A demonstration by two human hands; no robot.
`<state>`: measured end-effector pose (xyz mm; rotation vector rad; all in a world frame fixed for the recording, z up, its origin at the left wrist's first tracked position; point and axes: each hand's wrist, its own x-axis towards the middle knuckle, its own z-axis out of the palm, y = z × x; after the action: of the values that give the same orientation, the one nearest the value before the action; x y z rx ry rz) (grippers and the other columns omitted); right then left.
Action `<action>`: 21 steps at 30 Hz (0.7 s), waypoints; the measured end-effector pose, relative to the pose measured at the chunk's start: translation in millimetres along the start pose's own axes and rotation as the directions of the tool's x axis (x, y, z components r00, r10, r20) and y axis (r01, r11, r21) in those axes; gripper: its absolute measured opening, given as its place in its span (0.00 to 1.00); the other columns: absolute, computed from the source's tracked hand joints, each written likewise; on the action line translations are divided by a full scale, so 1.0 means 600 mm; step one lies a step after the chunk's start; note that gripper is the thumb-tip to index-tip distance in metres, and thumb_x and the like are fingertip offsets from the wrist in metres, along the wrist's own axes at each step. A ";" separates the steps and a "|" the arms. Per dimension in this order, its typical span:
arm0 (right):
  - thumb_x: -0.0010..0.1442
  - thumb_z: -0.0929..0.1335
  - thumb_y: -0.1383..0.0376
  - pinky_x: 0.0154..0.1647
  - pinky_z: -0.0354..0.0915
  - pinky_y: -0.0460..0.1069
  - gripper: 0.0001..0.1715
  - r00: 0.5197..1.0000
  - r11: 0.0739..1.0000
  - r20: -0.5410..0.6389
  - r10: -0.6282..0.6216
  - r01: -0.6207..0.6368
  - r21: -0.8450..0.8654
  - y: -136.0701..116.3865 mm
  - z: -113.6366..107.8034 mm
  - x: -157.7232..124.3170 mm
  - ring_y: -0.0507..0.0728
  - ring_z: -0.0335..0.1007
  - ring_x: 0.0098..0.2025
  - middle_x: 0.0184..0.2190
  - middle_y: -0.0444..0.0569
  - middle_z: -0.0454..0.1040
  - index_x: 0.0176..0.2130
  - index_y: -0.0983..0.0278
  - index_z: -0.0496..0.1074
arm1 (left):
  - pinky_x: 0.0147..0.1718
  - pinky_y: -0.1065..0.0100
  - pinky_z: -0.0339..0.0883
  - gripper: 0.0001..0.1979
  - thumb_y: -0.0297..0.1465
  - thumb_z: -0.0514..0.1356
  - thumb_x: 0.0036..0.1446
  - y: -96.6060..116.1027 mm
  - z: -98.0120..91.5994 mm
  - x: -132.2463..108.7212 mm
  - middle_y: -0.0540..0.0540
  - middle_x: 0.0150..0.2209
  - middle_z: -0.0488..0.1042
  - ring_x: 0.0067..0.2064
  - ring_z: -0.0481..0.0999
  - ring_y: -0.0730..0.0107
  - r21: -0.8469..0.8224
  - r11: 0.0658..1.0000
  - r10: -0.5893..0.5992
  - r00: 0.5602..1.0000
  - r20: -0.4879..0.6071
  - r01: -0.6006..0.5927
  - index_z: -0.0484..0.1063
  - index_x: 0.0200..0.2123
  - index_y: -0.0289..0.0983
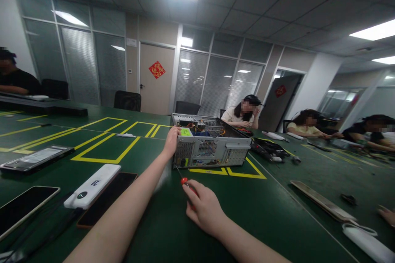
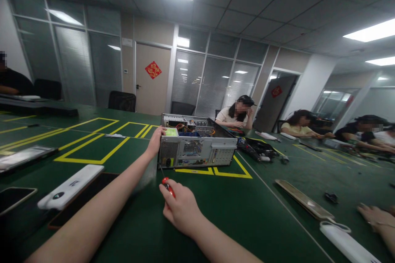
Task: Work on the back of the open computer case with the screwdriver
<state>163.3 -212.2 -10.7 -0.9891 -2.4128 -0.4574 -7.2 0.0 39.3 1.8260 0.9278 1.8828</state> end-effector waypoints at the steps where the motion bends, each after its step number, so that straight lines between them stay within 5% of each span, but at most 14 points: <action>1: 0.58 0.66 0.67 0.43 0.72 0.55 0.32 1.000 1.000 0.015 0.006 -0.006 0.001 0.000 -0.001 0.000 0.62 0.72 0.48 0.54 0.62 0.71 0.61 0.64 0.63 | 0.65 0.60 0.55 0.18 0.33 0.43 0.64 0.000 0.000 0.000 0.46 0.41 0.76 0.55 0.70 0.66 -0.001 1.000 -0.005 1.000 -0.002 0.005 0.64 0.24 0.40; 6: 0.63 0.65 0.62 0.41 0.73 0.51 0.28 0.982 0.987 0.146 0.123 -0.136 0.080 -0.005 -0.015 0.005 0.58 0.76 0.42 0.55 0.60 0.70 0.62 0.65 0.62 | 0.64 0.61 0.55 0.18 0.33 0.43 0.65 0.000 0.001 -0.002 0.46 0.40 0.76 0.54 0.71 0.66 -0.001 1.000 -0.004 1.000 -0.002 0.004 0.64 0.24 0.40; 15: 0.57 0.68 0.69 0.49 0.72 0.56 0.33 0.996 0.997 0.076 0.052 -0.056 0.054 -0.005 0.000 -0.001 0.63 0.71 0.52 0.56 0.60 0.68 0.61 0.63 0.62 | 0.65 0.60 0.55 0.17 0.32 0.43 0.64 0.003 -0.001 -0.003 0.46 0.41 0.76 0.55 0.70 0.65 0.003 1.000 -0.009 1.000 0.002 0.009 0.63 0.25 0.40; 21: 0.63 0.66 0.63 0.41 0.74 0.51 0.27 0.972 0.978 0.165 0.169 -0.187 0.094 -0.008 -0.018 0.009 0.57 0.77 0.41 0.57 0.59 0.69 0.61 0.64 0.62 | 0.64 0.61 0.56 0.17 0.32 0.42 0.64 0.002 -0.001 -0.002 0.46 0.42 0.76 0.55 0.70 0.66 -0.002 1.000 -0.013 1.000 0.001 0.013 0.63 0.25 0.40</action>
<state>160.0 -217.9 0.6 -1.2197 -2.4265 -0.1879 -7.6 -1.8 39.4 1.8148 0.9349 1.8743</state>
